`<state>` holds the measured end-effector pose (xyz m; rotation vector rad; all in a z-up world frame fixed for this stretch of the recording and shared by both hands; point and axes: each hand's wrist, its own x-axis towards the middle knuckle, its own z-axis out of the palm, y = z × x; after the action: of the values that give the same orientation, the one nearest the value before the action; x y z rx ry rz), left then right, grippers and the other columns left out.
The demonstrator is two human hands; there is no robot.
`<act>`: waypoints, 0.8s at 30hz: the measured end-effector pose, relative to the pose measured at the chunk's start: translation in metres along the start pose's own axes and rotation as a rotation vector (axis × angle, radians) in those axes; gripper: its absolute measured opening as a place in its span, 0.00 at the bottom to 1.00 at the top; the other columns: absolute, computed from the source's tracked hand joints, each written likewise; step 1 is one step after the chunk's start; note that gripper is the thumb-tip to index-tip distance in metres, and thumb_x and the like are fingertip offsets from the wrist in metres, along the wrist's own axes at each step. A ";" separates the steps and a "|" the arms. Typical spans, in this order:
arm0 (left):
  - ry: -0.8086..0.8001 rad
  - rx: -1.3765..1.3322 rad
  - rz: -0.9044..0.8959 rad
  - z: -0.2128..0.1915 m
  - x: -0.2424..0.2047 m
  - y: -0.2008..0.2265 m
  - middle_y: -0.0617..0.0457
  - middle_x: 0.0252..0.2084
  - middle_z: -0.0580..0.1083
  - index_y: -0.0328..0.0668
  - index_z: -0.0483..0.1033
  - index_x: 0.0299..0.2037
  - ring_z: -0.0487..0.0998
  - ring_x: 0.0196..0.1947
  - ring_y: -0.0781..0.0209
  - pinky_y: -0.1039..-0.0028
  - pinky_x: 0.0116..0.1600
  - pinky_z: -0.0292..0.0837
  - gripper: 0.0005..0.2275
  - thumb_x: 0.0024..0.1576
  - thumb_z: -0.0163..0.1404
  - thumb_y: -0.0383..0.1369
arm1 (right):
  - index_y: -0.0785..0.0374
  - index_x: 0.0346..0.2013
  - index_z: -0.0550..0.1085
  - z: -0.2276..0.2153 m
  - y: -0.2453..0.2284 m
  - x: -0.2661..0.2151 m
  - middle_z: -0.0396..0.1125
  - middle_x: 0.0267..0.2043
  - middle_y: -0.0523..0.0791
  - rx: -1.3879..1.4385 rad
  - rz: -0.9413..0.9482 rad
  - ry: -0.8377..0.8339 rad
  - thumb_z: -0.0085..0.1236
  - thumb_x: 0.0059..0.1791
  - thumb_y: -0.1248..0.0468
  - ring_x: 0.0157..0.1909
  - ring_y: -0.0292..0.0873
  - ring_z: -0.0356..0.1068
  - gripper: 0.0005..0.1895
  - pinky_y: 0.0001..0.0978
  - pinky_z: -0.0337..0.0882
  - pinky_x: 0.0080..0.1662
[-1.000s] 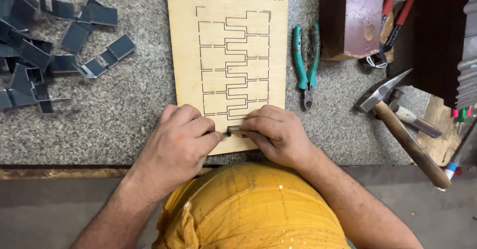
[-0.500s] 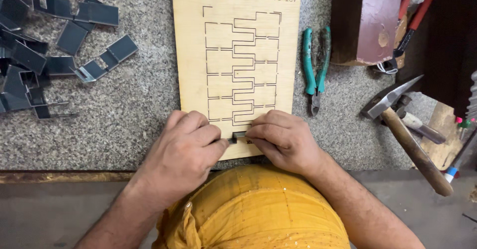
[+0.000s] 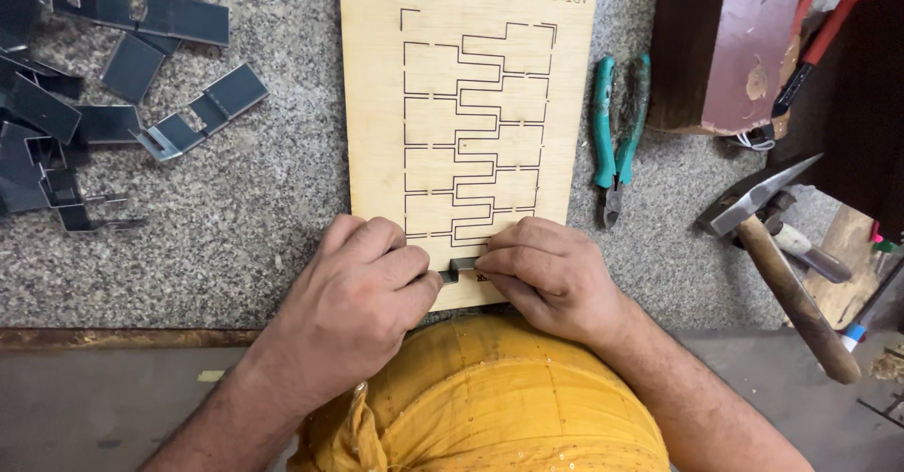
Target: The person gathers small metal pieces from a workbench and uses a hammer to shape them against a metal track. They repeatedly pick up pieces, position them on a wooden template, and strike them to form a specific shape.
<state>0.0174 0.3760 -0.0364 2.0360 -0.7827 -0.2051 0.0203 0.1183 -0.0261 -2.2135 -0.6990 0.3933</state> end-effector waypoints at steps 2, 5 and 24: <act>-0.014 -0.005 -0.005 0.001 -0.001 -0.001 0.55 0.33 0.74 0.35 0.82 0.35 0.72 0.42 0.55 0.62 0.51 0.65 0.07 0.51 0.52 0.29 | 0.63 0.37 0.78 -0.001 0.000 -0.001 0.73 0.40 0.46 -0.001 -0.002 -0.007 0.67 0.44 0.72 0.42 0.45 0.77 0.09 0.34 0.77 0.42; -0.033 0.005 -0.012 0.001 -0.001 -0.001 0.55 0.34 0.74 0.35 0.82 0.36 0.73 0.42 0.55 0.62 0.51 0.66 0.07 0.52 0.53 0.28 | 0.63 0.37 0.78 0.000 0.002 0.000 0.73 0.40 0.46 0.002 -0.006 -0.016 0.67 0.43 0.72 0.42 0.45 0.77 0.09 0.34 0.77 0.42; 0.214 -1.162 -0.816 0.094 0.029 0.070 0.59 0.22 0.68 0.35 0.75 0.35 0.66 0.20 0.73 0.79 0.24 0.61 0.09 0.61 0.54 0.34 | 0.69 0.39 0.77 -0.051 -0.021 -0.069 0.70 0.43 0.51 -0.430 -0.333 0.529 0.68 0.41 0.74 0.40 0.51 0.74 0.13 0.39 0.75 0.39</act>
<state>-0.0313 0.2660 -0.0285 1.0902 0.3424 -0.6943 -0.0182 0.0590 0.0274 -2.3775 -0.8876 -0.5413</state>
